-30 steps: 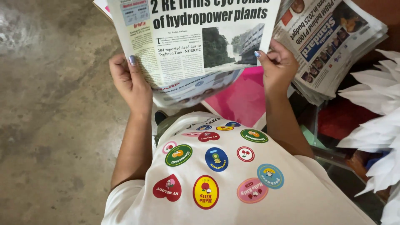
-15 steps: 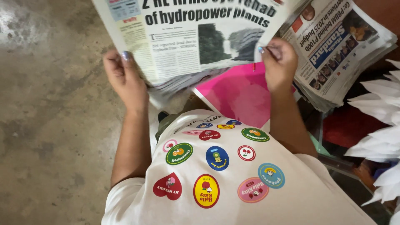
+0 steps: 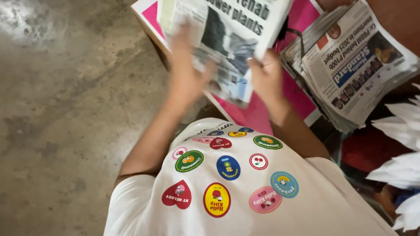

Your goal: Dusting the pages and covers of newspapers using a handheld duster.

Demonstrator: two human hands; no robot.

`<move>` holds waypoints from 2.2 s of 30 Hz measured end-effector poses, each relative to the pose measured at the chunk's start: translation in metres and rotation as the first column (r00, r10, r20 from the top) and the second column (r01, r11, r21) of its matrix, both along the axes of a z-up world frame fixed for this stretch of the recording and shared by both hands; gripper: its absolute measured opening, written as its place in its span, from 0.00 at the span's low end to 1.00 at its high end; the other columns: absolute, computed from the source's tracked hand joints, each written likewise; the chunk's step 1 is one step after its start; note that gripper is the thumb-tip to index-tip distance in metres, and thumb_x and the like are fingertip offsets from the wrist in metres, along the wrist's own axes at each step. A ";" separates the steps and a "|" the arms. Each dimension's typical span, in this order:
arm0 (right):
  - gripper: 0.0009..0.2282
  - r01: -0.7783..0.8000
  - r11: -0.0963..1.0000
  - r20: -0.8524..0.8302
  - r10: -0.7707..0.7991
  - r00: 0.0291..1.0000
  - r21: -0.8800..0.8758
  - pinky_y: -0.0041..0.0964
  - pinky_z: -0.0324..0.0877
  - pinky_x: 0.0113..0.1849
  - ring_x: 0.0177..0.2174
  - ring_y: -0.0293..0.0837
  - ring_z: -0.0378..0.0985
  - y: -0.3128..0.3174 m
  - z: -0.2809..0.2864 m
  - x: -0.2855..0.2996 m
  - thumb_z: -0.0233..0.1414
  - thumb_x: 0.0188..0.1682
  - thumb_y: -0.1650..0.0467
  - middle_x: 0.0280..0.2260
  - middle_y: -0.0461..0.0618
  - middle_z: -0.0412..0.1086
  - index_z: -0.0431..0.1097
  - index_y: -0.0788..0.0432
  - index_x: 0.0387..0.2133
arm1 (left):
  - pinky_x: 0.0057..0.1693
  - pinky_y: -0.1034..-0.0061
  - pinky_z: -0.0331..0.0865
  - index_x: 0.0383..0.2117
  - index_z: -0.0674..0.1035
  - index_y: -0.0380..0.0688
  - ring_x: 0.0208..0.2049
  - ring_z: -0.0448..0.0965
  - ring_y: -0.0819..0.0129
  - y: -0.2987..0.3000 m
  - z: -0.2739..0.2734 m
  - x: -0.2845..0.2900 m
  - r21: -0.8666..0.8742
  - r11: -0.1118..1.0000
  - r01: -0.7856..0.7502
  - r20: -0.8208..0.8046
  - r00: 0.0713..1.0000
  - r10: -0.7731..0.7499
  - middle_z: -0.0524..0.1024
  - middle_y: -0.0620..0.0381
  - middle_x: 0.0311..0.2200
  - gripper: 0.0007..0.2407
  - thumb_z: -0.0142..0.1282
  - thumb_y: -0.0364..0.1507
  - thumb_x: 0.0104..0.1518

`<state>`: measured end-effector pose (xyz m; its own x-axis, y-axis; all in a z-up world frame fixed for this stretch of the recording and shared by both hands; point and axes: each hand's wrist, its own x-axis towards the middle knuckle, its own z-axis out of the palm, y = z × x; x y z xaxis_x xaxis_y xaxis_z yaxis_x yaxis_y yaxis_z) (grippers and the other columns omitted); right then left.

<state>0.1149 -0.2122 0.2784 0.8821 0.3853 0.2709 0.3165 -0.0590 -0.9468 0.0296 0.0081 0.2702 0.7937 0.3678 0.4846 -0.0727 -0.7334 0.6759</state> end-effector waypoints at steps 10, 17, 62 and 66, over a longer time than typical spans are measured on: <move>0.33 -0.395 0.919 -0.189 0.387 0.902 -0.003 0.47 0.51 0.66 0.65 0.62 0.56 0.064 -0.006 -0.018 0.24 0.60 0.57 0.64 0.76 0.52 0.51 0.79 0.61 | 0.79 0.68 0.51 0.73 0.48 0.39 0.77 0.51 0.52 -0.036 -0.006 -0.008 -0.488 0.836 0.250 0.216 0.963 -0.161 0.48 0.44 0.75 0.28 0.39 0.18 0.64; 0.26 -0.479 0.849 0.244 0.524 0.816 -0.222 0.40 0.58 0.65 0.66 0.51 0.61 0.101 0.005 -0.024 0.48 0.55 0.83 0.67 0.57 0.57 0.52 0.64 0.67 | 0.44 0.72 0.71 0.51 0.75 0.36 0.36 0.75 0.65 0.030 -0.018 -0.064 -0.495 0.857 -0.147 0.196 0.941 0.274 0.79 0.53 0.39 0.14 0.41 0.23 0.62; 0.29 -0.308 0.829 0.541 0.544 0.641 -0.467 0.46 0.70 0.46 0.44 0.54 0.73 0.183 0.024 -0.001 0.57 0.41 0.81 0.50 0.64 0.73 0.64 0.67 0.62 | 0.28 0.81 0.60 0.35 0.83 0.33 0.20 0.64 0.78 0.080 -0.008 -0.289 -0.432 0.426 -0.795 0.218 0.366 0.905 0.73 0.64 0.19 0.06 0.52 0.21 0.60; 0.28 -0.390 0.810 0.541 0.584 0.606 -0.438 0.46 0.71 0.47 0.45 0.57 0.75 0.194 0.028 -0.001 0.55 0.41 0.81 0.49 0.67 0.72 0.66 0.68 0.60 | 0.28 0.81 0.60 0.36 0.84 0.34 0.20 0.64 0.79 0.074 -0.011 -0.297 -0.423 0.359 -0.832 0.196 0.303 0.933 0.75 0.64 0.19 0.07 0.53 0.23 0.61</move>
